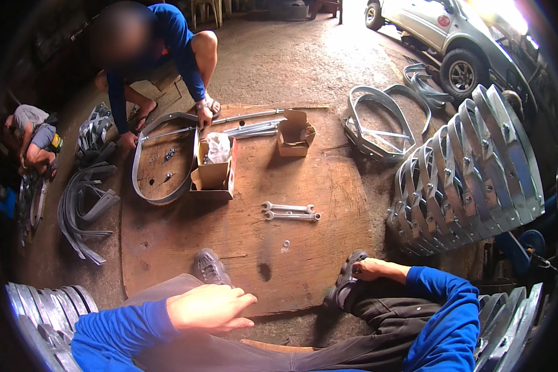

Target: The person sits on the floor of a workshop and assembles a metal frame by attaching a curved metal bar to a U-shaped frame. They use wrenches to tighten bolts and nuts, securing the components together. Other workers are visible in the background performing similar tasks.

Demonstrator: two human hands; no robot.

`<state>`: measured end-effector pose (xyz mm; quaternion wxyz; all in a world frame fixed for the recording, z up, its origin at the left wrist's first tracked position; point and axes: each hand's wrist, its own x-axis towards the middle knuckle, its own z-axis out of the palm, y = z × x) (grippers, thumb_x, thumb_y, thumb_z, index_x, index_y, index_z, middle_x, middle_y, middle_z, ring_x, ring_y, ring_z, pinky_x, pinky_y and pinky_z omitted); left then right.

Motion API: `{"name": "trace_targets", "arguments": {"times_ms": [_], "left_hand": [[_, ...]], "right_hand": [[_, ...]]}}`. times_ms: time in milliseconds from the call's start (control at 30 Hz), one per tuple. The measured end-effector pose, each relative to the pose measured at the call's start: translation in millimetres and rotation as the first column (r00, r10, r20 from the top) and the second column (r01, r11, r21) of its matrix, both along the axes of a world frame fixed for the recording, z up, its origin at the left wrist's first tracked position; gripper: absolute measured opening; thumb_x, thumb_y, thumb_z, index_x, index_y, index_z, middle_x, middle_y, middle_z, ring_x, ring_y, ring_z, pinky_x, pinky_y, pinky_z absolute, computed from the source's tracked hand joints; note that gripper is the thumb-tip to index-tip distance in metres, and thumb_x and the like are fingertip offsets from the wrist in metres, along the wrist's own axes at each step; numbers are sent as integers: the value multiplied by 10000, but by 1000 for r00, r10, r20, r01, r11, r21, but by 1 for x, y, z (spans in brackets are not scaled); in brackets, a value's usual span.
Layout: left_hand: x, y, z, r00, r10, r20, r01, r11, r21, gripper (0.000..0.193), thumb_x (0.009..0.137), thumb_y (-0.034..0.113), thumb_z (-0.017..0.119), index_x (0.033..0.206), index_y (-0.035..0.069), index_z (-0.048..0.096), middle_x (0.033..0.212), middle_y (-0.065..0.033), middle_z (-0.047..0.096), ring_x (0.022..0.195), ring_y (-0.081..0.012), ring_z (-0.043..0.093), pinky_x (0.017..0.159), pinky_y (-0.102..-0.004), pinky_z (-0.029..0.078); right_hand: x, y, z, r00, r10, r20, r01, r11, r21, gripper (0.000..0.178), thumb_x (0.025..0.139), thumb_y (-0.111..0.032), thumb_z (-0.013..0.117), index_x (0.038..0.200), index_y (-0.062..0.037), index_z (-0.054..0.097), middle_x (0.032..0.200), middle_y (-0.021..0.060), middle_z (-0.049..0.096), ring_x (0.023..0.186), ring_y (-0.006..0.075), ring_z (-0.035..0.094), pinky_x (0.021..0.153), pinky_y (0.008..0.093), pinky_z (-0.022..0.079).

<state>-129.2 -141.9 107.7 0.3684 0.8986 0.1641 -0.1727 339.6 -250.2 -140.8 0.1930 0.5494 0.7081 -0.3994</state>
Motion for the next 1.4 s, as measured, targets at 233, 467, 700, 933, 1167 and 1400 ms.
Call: {"name": "trace_targets", "arguments": {"times_ms": [233, 467, 700, 933, 1167, 1400], "left_hand": [[-7, -2, -9, 1000, -14, -17, 14, 1000, 23, 546, 947, 434, 549, 1230, -31, 523, 1009, -208, 624, 926, -369, 628, 796, -433, 520], [-4, -2, -9, 999, -6, -54, 5, 1000, -23, 526, 944, 434, 548, 1212, -17, 510, 989, -217, 616, 924, -386, 621, 789, -459, 514], [-9, -7, -16, 999, -4, 44, 3, 1000, 8, 541, 938, 432, 558, 1213, -31, 502, 992, -213, 616, 909, -385, 624, 783, -455, 516], [-8, -5, -8, 1000, 4, 30, -5, 999, 32, 499, 898, 395, 620, 1157, -13, 498, 966, -205, 604, 900, -398, 624, 760, -467, 512], [-8, -8, -13, 1000, 25, 0, -25, 1000, -6, 477, 891, 387, 632, 1118, -10, 499, 971, -202, 603, 914, -398, 623, 767, -467, 514], [-3, -8, -8, 999, 29, -25, -29, 1000, -1, 480, 888, 396, 631, 1107, -14, 510, 980, -210, 611, 932, -402, 626, 771, -474, 516]], "right_hand": [[-2, 4, -7, 1000, 0, -21, -1, 999, -46, 384, 903, -380, 586, 1049, -31, 648, 937, 233, 683, 878, 388, 672, 762, 474, 536], [-3, 0, 1, 998, -57, 29, 58, 998, -39, 407, 882, -433, 605, 1080, -82, 661, 931, 208, 696, 900, 376, 673, 781, 461, 533], [7, 4, -8, 1000, -10, -14, 10, 1000, -20, 391, 844, -416, 641, 1037, -79, 679, 917, 211, 695, 900, 380, 670, 774, 462, 536], [-32, 24, -6, 999, -22, -25, 21, 1000, -4, 395, 839, -413, 647, 1036, -73, 678, 918, 212, 695, 899, 381, 670, 772, 461, 538], [-36, 30, 3, 1000, 0, 10, 0, 1000, -12, 399, 833, -409, 653, 1036, -67, 677, 920, 213, 695, 898, 381, 671, 770, 460, 540], [-32, 24, 6, 1000, 0, 8, 0, 1000, -22, 403, 827, -405, 659, 1036, -61, 677, 922, 213, 696, 898, 382, 671, 768, 459, 541]]}}
